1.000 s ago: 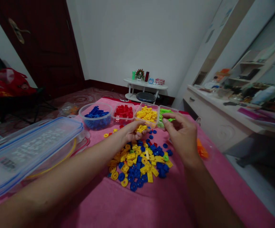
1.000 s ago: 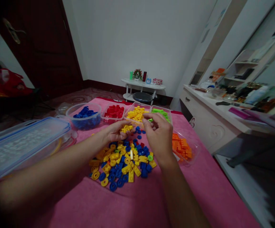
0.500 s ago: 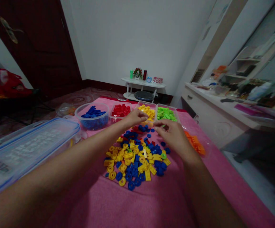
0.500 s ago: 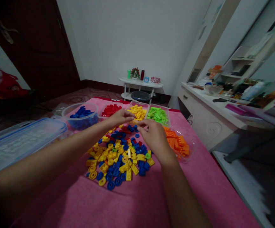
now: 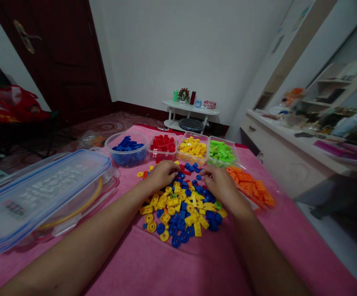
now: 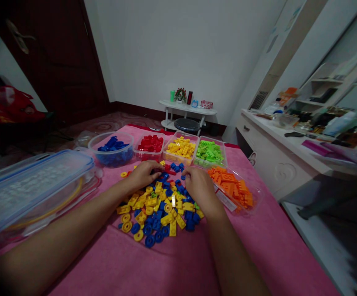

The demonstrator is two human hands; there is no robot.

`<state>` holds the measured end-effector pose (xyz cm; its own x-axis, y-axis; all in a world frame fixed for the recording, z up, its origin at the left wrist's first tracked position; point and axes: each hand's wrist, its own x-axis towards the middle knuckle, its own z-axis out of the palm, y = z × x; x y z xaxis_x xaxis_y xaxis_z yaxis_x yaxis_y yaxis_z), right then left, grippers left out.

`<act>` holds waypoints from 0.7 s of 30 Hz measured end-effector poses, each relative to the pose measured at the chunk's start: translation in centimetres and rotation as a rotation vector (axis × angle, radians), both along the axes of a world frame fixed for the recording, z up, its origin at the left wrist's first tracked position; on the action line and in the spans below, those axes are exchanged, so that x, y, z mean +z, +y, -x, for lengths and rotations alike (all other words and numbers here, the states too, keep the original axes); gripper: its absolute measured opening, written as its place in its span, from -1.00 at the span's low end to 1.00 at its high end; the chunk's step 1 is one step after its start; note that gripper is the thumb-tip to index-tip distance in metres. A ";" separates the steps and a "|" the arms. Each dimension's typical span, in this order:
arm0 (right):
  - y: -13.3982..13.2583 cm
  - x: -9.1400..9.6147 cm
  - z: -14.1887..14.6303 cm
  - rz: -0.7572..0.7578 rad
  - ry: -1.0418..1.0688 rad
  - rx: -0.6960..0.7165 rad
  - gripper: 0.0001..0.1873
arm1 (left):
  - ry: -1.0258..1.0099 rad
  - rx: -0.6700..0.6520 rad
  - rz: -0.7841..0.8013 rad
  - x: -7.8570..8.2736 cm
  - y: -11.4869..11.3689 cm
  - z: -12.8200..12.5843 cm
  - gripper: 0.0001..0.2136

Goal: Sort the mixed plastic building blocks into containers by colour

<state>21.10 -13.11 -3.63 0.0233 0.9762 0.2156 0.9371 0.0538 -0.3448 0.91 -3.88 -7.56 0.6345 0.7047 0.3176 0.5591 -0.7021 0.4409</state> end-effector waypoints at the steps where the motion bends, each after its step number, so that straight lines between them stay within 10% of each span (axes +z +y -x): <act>1: 0.2 -0.4 0.1 -0.023 0.010 0.006 -0.71 | 0.024 -0.015 -0.006 0.0 0.0 0.1 -0.75; 11: 0.8 -1.7 1.3 0.028 0.018 0.050 -0.77 | 0.205 -0.015 -0.036 0.4 -1.3 -0.6 -0.67; 21: 1.4 -2.9 -0.4 0.018 -0.063 -0.036 -0.75 | -0.023 -0.022 0.040 0.9 -1.4 -1.0 -0.74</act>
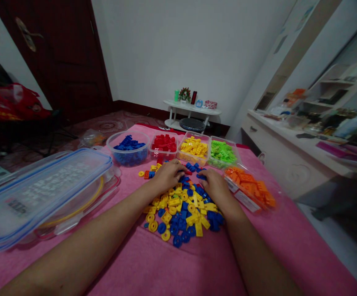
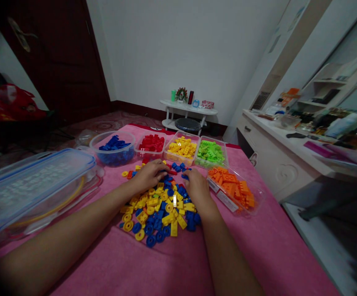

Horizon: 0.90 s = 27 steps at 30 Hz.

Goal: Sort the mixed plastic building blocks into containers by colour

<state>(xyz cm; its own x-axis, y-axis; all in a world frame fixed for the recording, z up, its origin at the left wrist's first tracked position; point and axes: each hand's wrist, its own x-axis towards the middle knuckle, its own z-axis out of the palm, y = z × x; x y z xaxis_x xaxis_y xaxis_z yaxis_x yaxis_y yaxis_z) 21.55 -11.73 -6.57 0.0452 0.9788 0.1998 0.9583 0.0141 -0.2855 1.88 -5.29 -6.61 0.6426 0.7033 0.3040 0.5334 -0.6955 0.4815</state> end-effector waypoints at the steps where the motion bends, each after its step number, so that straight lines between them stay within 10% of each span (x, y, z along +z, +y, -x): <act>1: 0.1 -0.3 0.0 0.012 0.002 0.004 -0.74 | -0.015 -0.041 0.000 0.3 -0.2 -0.1 -0.74; 6: 0.1 -0.7 0.1 -0.008 -0.004 0.009 -0.79 | 0.100 -0.279 0.032 1.5 -1.4 -0.6 -0.77; 17: -0.3 0.0 0.9 -0.073 -0.045 0.015 -0.86 | 0.200 -0.256 0.096 2.1 -1.9 -0.3 -0.77; 27: -1.8 4.3 -0.1 0.077 0.062 0.201 -0.70 | -0.340 -0.035 0.555 1.4 -0.5 -0.3 -0.75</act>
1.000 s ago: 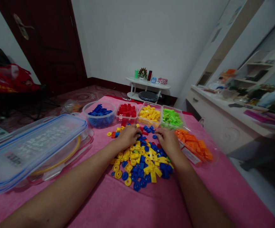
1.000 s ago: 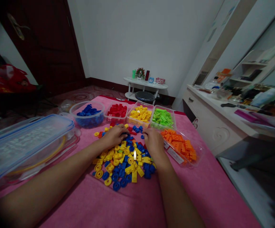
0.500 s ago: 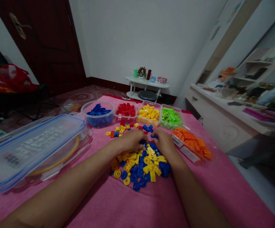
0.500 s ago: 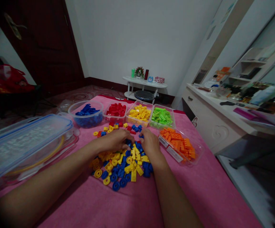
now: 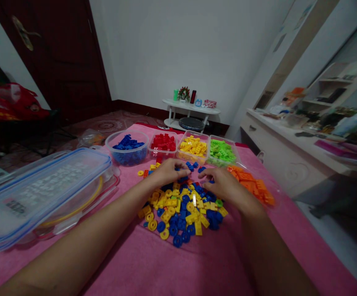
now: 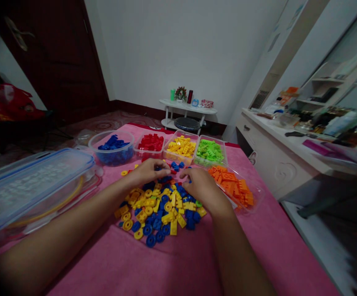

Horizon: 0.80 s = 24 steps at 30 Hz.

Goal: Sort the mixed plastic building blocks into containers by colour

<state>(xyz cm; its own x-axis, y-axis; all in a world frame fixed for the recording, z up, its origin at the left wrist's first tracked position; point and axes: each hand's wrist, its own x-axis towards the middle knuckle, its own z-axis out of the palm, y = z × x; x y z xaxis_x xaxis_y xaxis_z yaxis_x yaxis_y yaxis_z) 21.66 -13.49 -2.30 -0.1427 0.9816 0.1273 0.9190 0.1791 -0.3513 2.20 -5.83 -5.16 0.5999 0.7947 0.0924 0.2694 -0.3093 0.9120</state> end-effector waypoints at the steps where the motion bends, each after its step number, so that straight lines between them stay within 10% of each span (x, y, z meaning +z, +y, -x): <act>1: -0.3 0.0 0.2 0.050 -0.032 -0.002 -0.72 | -0.073 0.023 0.120 0.1 0.0 0.0 -0.73; 9: -0.7 -1.1 2.1 0.115 -0.190 -0.101 -0.78 | -0.480 0.064 0.911 1.4 -0.6 -0.3 -0.84; 24: -1.8 3.0 5.2 -0.380 0.278 0.049 -0.75 | -0.592 -0.225 1.216 1.5 -2.8 -1.5 -0.64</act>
